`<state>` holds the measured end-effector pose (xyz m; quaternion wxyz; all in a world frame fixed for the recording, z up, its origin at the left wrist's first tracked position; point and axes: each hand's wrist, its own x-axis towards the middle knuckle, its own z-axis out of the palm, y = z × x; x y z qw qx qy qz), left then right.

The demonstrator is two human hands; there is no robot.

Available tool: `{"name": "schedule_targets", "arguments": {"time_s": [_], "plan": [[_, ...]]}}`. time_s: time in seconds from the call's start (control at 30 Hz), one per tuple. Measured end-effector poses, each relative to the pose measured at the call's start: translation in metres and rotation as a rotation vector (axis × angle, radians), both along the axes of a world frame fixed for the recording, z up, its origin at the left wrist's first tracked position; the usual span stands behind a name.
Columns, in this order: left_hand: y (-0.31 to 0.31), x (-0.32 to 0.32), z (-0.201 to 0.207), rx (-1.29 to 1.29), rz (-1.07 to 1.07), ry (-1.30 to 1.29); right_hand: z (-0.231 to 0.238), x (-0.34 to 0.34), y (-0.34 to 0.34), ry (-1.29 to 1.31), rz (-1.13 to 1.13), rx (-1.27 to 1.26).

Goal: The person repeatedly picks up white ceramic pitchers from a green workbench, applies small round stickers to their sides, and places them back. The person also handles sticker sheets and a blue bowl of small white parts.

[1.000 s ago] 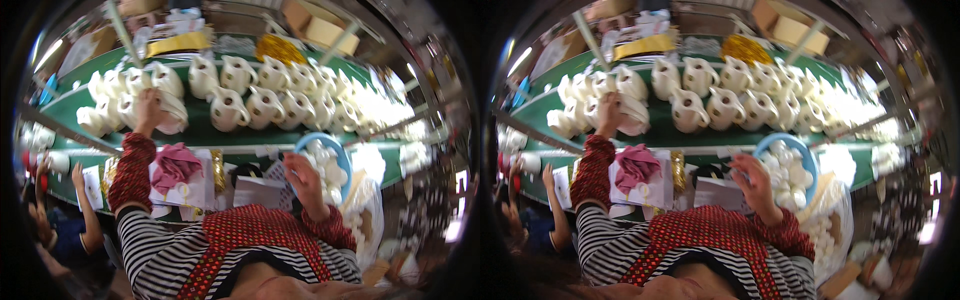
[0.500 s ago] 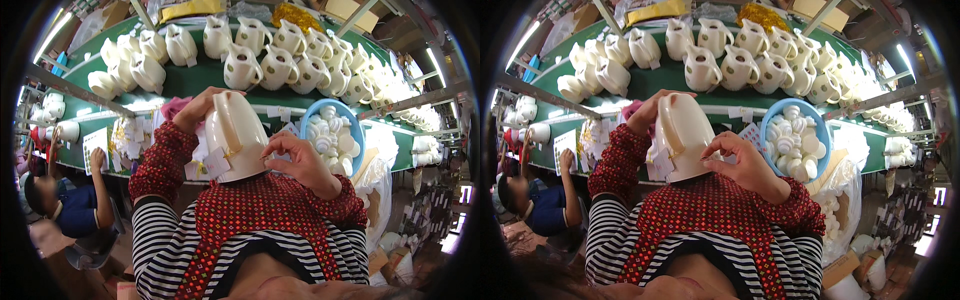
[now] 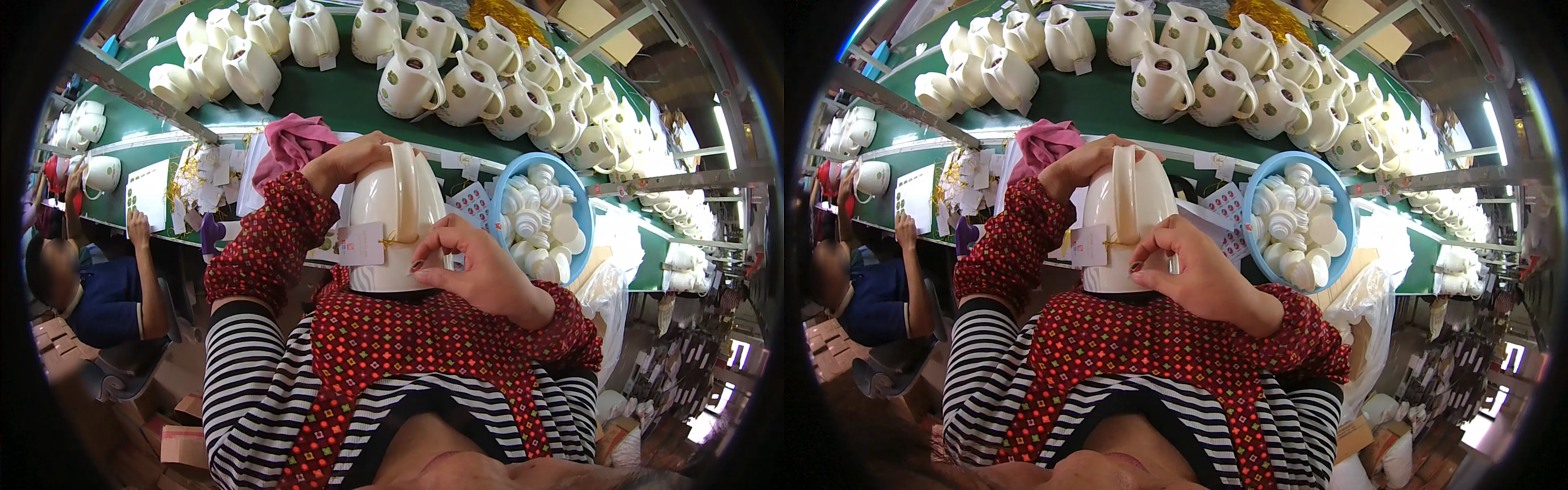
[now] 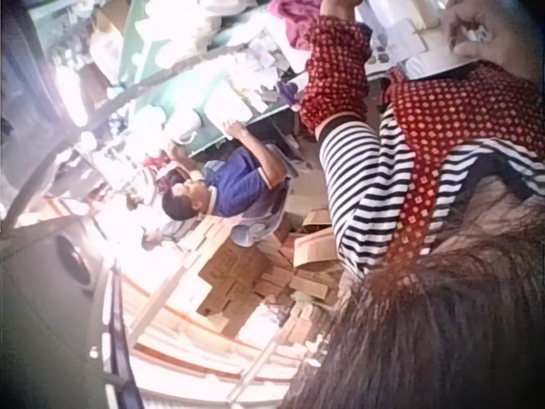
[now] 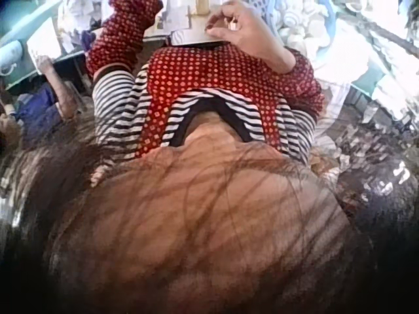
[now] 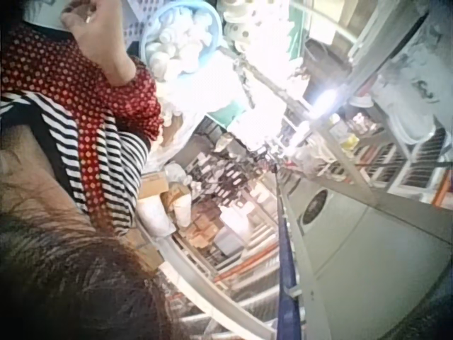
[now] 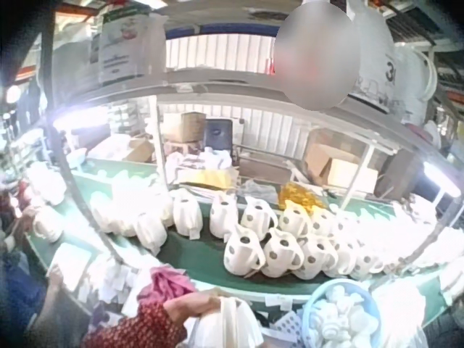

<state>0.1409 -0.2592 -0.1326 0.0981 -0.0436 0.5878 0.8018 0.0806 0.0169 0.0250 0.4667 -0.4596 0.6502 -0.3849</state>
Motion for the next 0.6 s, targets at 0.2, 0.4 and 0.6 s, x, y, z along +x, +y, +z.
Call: {"name": "schedule_targets", "arguments": {"time_s": [0.2, 0.4, 0.6], "plan": [[0.000, 0.009, -0.002, 0.022, 0.045, -0.042, -0.013, 0.015, -0.003, 0.209, -0.058, -0.073], [-0.003, 0.012, -0.006, -0.004, 0.064, -0.073, -0.020, 0.019, -0.004, 0.306, -0.112, -0.111], [-0.007, 0.018, -0.008, -0.103, 0.079, 0.093, -0.058, 0.012, -0.014, 0.606, -0.218, -0.247]]}}
